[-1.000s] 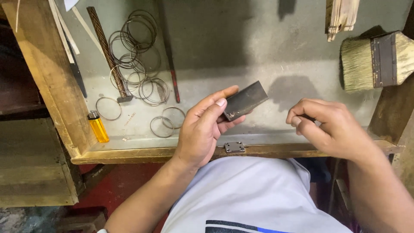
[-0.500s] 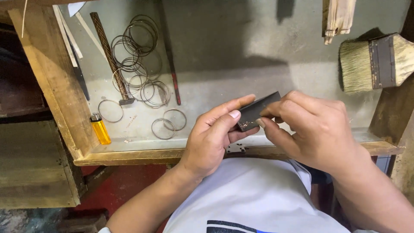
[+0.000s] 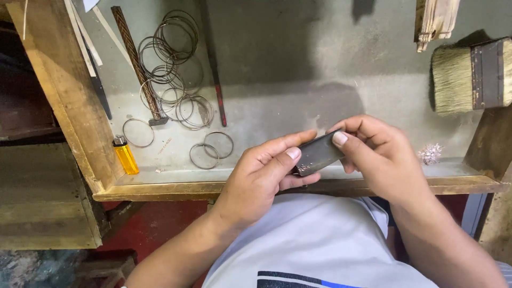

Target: Cleaning metal dust and scraps from a workbench tray using a brush and a metal plate, followed by using a jeweler's saw.

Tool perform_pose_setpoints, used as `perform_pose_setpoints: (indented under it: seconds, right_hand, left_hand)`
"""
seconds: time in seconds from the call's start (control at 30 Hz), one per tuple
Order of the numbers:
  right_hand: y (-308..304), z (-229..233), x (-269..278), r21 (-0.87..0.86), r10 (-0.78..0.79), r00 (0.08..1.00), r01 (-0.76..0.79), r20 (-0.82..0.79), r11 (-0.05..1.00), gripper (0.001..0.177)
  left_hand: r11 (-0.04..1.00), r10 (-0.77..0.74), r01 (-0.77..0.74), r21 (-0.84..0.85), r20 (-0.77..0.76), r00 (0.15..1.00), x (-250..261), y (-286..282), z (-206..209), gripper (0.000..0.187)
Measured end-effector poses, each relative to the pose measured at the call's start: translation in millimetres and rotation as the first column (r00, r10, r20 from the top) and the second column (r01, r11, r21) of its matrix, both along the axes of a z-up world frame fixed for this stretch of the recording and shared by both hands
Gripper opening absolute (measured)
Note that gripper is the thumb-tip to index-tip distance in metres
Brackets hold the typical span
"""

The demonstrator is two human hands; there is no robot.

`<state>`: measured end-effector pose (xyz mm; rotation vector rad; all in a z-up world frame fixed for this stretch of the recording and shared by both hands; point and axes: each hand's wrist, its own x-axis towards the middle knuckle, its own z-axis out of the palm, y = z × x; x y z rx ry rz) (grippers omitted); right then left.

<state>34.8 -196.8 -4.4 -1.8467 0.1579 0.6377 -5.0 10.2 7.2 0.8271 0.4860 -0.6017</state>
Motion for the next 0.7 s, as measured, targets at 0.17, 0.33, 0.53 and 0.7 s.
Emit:
perform_pose_setpoints:
  seconds: [0.17,0.33,0.53,0.7]
  right_hand:
    - [-1,-13,-1,0.050,-0.056,0.993,0.062,-0.104,0.997,0.013]
    - [-1,-9,-4,0.040,-0.086,0.996,0.085,0.031,0.996,0.013]
    - [-3,-10,0,0.045,-0.112,0.993,0.110,0.037,0.993,0.011]
    - [0,-9,-1,0.070,-0.148,0.989,0.146,0.024,0.987,0.012]
  left_hand:
    - [0.998,-0.037,0.033,0.052,0.088,0.995,-4,4,-6,0.045]
    - [0.992,-0.013,0.001,0.125,0.096,0.995,-5,6,-12,0.045]
    - [0.977,-0.081,0.056,0.204,0.117,0.990,-1,6,-5,0.050]
    - [0.941,-0.176,0.112,0.321,0.179,0.968,-4,6,2,0.067]
